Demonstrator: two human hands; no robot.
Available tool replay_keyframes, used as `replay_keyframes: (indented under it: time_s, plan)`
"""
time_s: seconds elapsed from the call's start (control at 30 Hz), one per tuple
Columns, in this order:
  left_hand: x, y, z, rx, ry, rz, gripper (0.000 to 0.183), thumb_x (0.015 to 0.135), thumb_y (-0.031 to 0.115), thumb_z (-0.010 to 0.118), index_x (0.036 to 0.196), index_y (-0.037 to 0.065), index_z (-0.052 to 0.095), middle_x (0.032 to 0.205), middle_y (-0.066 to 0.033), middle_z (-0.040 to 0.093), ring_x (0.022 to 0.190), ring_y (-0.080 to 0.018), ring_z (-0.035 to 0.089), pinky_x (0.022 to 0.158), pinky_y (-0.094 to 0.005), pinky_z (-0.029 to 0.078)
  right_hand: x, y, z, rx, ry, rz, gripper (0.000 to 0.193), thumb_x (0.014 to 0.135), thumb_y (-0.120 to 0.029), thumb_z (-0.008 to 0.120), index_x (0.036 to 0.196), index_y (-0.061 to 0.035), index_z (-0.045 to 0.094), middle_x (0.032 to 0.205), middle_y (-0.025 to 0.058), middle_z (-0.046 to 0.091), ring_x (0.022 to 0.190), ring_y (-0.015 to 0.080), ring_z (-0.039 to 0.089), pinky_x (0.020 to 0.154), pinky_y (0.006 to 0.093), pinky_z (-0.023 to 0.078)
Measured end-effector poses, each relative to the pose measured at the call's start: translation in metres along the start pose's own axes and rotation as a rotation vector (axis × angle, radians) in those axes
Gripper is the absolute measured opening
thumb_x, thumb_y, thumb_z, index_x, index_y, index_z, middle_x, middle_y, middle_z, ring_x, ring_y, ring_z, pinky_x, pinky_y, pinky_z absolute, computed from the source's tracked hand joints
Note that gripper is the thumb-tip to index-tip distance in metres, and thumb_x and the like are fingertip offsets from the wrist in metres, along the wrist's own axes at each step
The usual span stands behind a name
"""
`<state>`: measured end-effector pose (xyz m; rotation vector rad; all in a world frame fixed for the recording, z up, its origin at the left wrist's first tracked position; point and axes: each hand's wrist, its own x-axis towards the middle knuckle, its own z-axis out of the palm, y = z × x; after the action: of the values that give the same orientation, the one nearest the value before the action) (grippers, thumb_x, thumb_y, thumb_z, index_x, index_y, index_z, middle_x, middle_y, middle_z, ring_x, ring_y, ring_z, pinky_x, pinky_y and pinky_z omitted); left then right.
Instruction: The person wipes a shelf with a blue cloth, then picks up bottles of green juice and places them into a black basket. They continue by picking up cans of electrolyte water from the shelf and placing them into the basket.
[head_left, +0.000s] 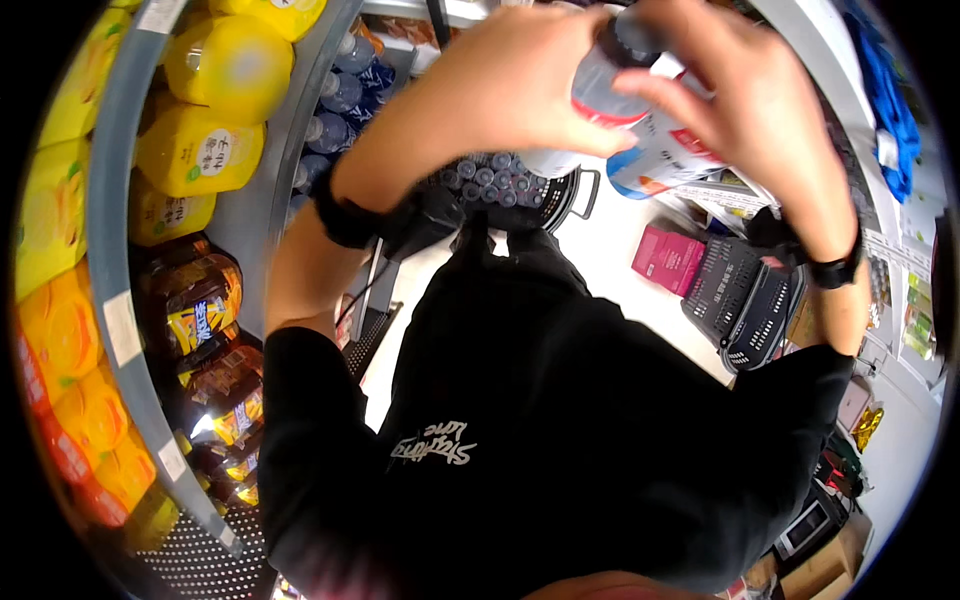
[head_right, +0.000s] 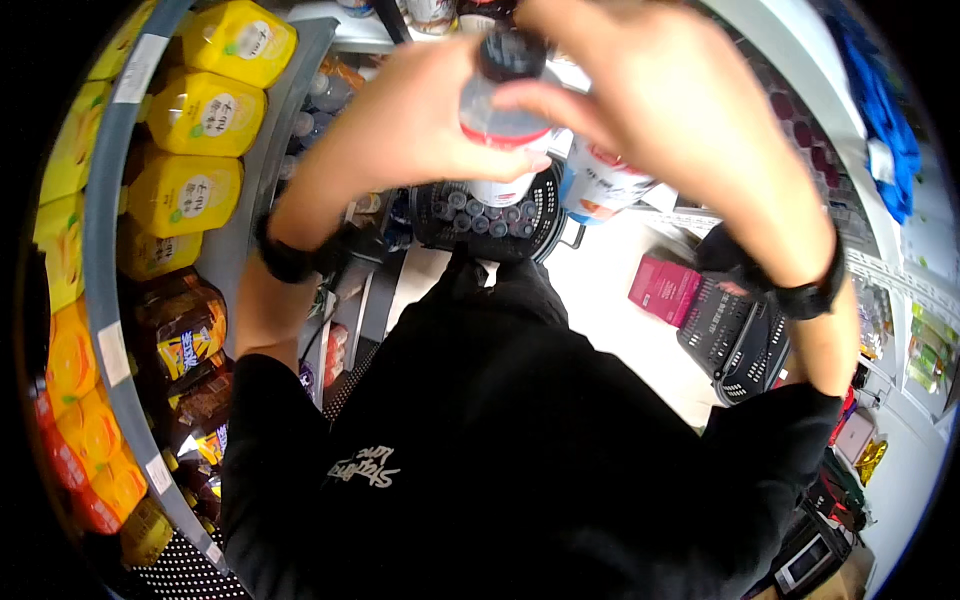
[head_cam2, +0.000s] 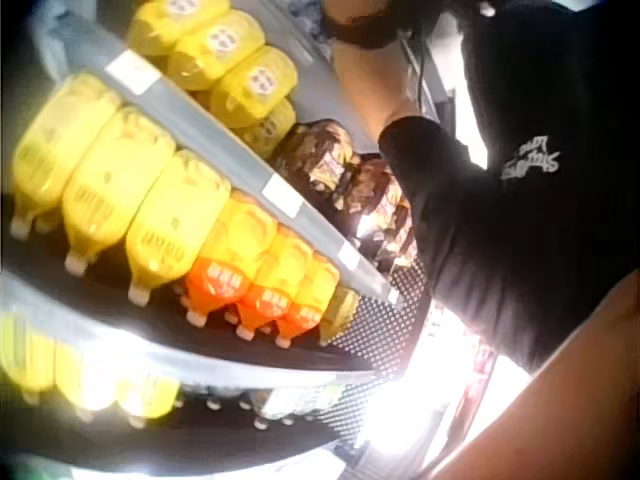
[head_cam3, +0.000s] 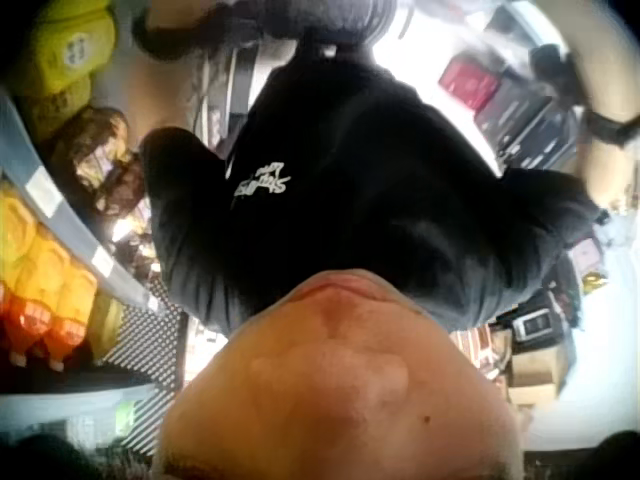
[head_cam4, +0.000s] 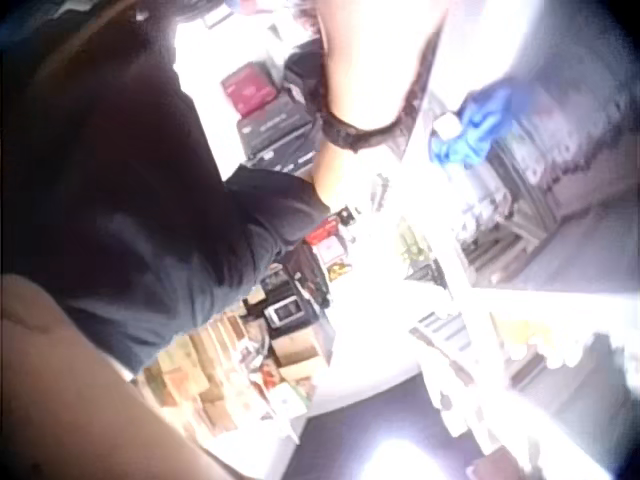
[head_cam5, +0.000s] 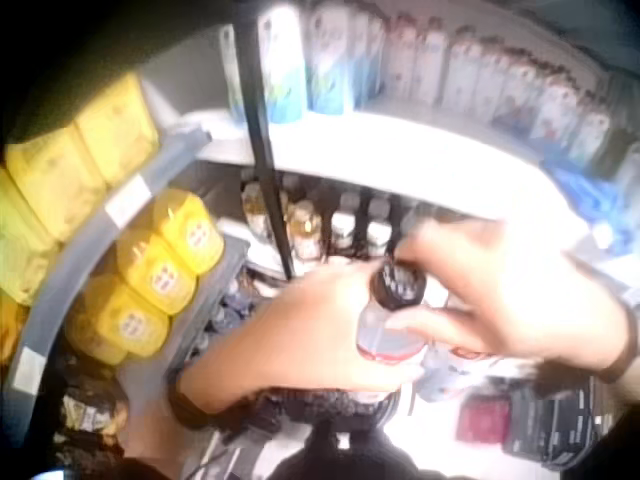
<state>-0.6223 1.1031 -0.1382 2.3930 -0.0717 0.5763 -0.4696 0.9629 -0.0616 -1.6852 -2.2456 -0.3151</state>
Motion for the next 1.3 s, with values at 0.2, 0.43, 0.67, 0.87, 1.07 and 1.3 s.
replay_keyframes:
  time_s: [0.2,0.43,0.67,0.87,1.07,1.3]
  plan:
    - [-0.097,-0.103,0.091,-0.071,0.044,-0.498,0.062,0.065,0.029,0.088,0.115,0.005,0.061,0.103,-0.0158,0.07,0.095,-0.0296,0.07,0.082,-0.0373,0.054,-0.054,0.003,0.144,0.099,-0.285,0.303,0.03,0.086,-0.032,0.069,0.092,-0.0044,0.058,0.075,0.012,0.061,0.072,0.0322,0.065,0.061,0.0409,0.052]
    - [-0.214,-0.181,0.196,-0.092,0.196,-0.775,0.063,0.064,0.026,0.089,0.116,0.006,0.06,0.105,-0.0161,0.068,0.098,-0.0317,0.068,0.085,-0.0386,0.053,-0.146,0.038,0.361,0.252,-0.469,0.532,0.029,0.09,-0.029,0.064,0.085,-0.001,0.059,0.085,0.02,0.064,0.079,0.0392,0.064,0.068,0.0471,0.052]
    - [-0.296,-0.218,0.276,-0.142,0.226,-0.883,0.063,0.061,0.022,0.09,0.114,0.008,0.061,0.105,-0.013,0.067,0.098,-0.0305,0.067,0.085,-0.0391,0.054,-0.249,0.069,0.57,0.182,-0.744,0.737,0.036,0.095,-0.038,0.057,0.1,-0.0025,0.061,0.095,0.0246,0.067,0.088,0.0408,0.066,0.077,0.0492,0.054]
    - [-0.325,-0.251,0.324,-0.233,0.248,-0.955,0.063,0.059,0.016,0.091,0.114,0.007,0.061,0.11,-0.0122,0.066,0.1,-0.0288,0.066,0.086,-0.0385,0.054,-0.317,0.084,0.685,0.15,-0.757,0.719,0.036,0.094,-0.034,0.057,0.112,-0.0028,0.061,0.107,0.0237,0.065,0.099,0.0427,0.064,0.085,0.0482,0.053]
    - [-0.338,-0.281,0.351,-0.193,0.176,-0.911,0.064,0.06,0.019,0.091,0.115,0.008,0.061,0.111,-0.0128,0.065,0.1,-0.0301,0.066,0.085,-0.0393,0.054,-0.362,0.078,0.784,0.135,-0.812,0.652,0.036,0.091,-0.029,0.06,0.117,-0.0043,0.06,0.116,0.0227,0.063,0.11,0.0444,0.058,0.088,0.0493,0.052]
    - [-0.346,-0.317,0.371,-0.125,0.118,-0.813,0.068,0.06,0.022,0.091,0.119,0.01,0.059,0.112,-0.0112,0.065,0.103,-0.0306,0.064,0.085,-0.0399,0.054,-0.393,0.088,0.868,0.209,-1.004,0.62,0.04,0.081,-0.02,0.069,0.116,-0.0032,0.058,0.11,0.0242,0.065,0.109,0.0392,0.062,0.089,0.0484,0.052]
